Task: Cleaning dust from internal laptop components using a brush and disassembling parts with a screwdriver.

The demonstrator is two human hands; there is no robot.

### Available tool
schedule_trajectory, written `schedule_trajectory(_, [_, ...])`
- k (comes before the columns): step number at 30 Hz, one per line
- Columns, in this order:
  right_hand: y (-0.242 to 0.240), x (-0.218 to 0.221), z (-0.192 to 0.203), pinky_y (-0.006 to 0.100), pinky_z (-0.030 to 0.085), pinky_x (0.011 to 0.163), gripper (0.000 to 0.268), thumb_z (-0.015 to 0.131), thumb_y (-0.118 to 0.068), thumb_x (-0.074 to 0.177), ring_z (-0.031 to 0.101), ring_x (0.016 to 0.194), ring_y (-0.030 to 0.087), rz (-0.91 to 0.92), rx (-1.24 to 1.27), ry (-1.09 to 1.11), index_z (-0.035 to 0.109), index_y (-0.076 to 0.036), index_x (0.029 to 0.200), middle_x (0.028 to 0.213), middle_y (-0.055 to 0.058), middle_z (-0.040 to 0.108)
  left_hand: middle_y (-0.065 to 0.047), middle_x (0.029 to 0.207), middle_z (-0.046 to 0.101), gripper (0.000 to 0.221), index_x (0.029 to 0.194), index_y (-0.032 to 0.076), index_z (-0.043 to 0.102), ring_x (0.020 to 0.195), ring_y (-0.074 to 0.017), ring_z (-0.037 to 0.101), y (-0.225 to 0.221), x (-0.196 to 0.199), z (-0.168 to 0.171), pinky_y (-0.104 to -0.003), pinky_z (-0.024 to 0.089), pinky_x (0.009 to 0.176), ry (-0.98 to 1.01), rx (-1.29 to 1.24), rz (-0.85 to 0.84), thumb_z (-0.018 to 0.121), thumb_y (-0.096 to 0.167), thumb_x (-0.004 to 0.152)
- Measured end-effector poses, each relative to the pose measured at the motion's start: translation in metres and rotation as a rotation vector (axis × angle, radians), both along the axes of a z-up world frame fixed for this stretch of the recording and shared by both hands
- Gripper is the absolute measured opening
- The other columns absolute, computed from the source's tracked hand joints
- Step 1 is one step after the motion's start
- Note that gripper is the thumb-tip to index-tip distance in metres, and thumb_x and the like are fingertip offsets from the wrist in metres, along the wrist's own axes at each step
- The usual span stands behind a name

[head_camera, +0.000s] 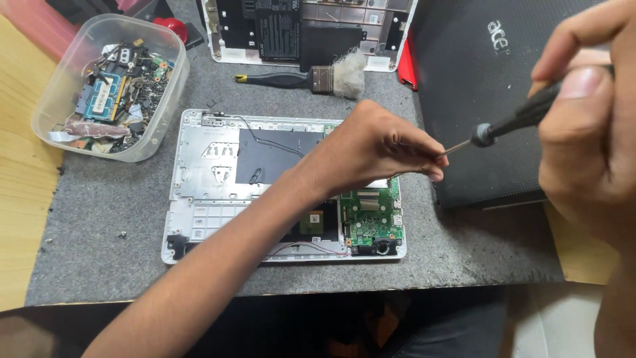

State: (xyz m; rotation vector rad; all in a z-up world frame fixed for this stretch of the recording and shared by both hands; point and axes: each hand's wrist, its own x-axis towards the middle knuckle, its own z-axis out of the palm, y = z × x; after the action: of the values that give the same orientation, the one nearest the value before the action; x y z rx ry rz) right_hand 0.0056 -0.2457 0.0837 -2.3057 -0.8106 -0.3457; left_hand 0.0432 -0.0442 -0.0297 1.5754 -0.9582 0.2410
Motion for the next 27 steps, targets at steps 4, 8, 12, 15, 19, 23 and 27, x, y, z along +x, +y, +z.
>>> schedule_trajectory(4, [-0.003, 0.01, 0.008, 0.033, 0.04, 0.075, 0.034, 0.028, -0.017, 0.101, 0.051, 0.071, 0.021, 0.098, -0.063, 0.014, 0.045, 0.009, 0.115, 0.095, 0.02, 0.055, -0.01, 0.093, 0.08, 0.015, 0.099, 0.003, 0.075, 0.085, -0.0178, 0.083, 0.003, -0.002, 0.004, -0.023, 0.071, 0.079, -0.064, -0.021, -0.029, 0.083, 0.002, 0.086])
schedule_trajectory(8, [-0.014, 0.013, -0.002, 0.035, 0.032, 0.073, 0.048, 0.027, -0.028, 0.117, 0.043, 0.073, 0.024, -0.019, -0.135, -0.109, 0.048, 0.015, 0.12, 0.091, 0.02, 0.049, -0.01, 0.089, 0.08, 0.015, 0.095, 0.002, 0.074, 0.085, -0.0157, 0.081, -0.001, -0.006, 0.006, -0.019, 0.069, 0.077, 0.019, -0.046, -0.019, 0.084, 0.003, 0.084])
schedule_trajectory(12, [-0.014, 0.015, -0.008, 0.027, 0.029, 0.065, 0.042, 0.029, -0.032, 0.107, 0.035, 0.063, 0.016, 0.059, 0.076, 0.026, 0.031, 0.007, 0.122, 0.102, 0.02, 0.047, -0.009, 0.089, 0.08, 0.015, 0.097, 0.004, 0.076, 0.082, -0.0135, 0.081, 0.001, -0.003, 0.003, -0.018, 0.069, 0.072, 0.049, -0.024, -0.014, 0.084, 0.007, 0.085])
schedule_trajectory(15, [-0.007, 0.008, -0.001, 0.027, 0.034, 0.066, 0.04, 0.035, -0.021, 0.092, 0.047, 0.083, 0.02, -0.077, 0.076, 0.083, 0.041, 0.006, 0.121, 0.1, 0.018, 0.051, -0.011, 0.091, 0.081, 0.013, 0.099, 0.005, 0.077, 0.08, -0.015, 0.082, 0.003, -0.008, 0.008, -0.019, 0.071, 0.075, 0.129, -0.003, -0.005, 0.08, 0.011, 0.087])
schedule_trajectory(19, [-0.028, 0.019, -0.009, 0.037, 0.033, 0.087, 0.038, 0.034, -0.019, 0.139, 0.04, 0.081, 0.022, -0.164, -0.204, -0.103, 0.051, 0.011, 0.123, 0.098, 0.013, 0.043, -0.008, 0.089, 0.081, 0.012, 0.097, 0.004, 0.077, 0.083, -0.0129, 0.081, 0.005, 0.001, 0.007, -0.017, 0.068, 0.073, 0.046, 0.027, -0.007, 0.081, 0.008, 0.087])
schedule_trajectory(23, [-0.044, 0.026, -0.006, 0.023, 0.048, 0.064, 0.033, 0.053, -0.011, 0.105, 0.058, 0.068, 0.016, -0.005, 0.004, 0.206, 0.041, 0.002, 0.134, 0.105, 0.014, 0.057, -0.006, 0.082, 0.079, 0.014, 0.084, 0.006, 0.075, 0.078, -0.0099, 0.078, 0.008, 0.001, 0.006, -0.016, 0.065, 0.069, 0.024, -0.004, -0.048, 0.087, 0.011, 0.08])
schedule_trajectory(27, [-0.068, 0.048, -0.018, 0.031, 0.062, 0.094, 0.04, 0.073, -0.004, 0.09, 0.071, 0.117, 0.027, 0.158, -0.056, 0.132, 0.051, 0.001, 0.123, 0.128, 0.024, 0.066, -0.003, 0.077, 0.076, 0.019, 0.084, 0.009, 0.069, 0.071, -0.0074, 0.075, 0.005, -0.001, 0.006, -0.016, 0.064, 0.062, -0.01, 0.015, 0.01, 0.086, 0.018, 0.081])
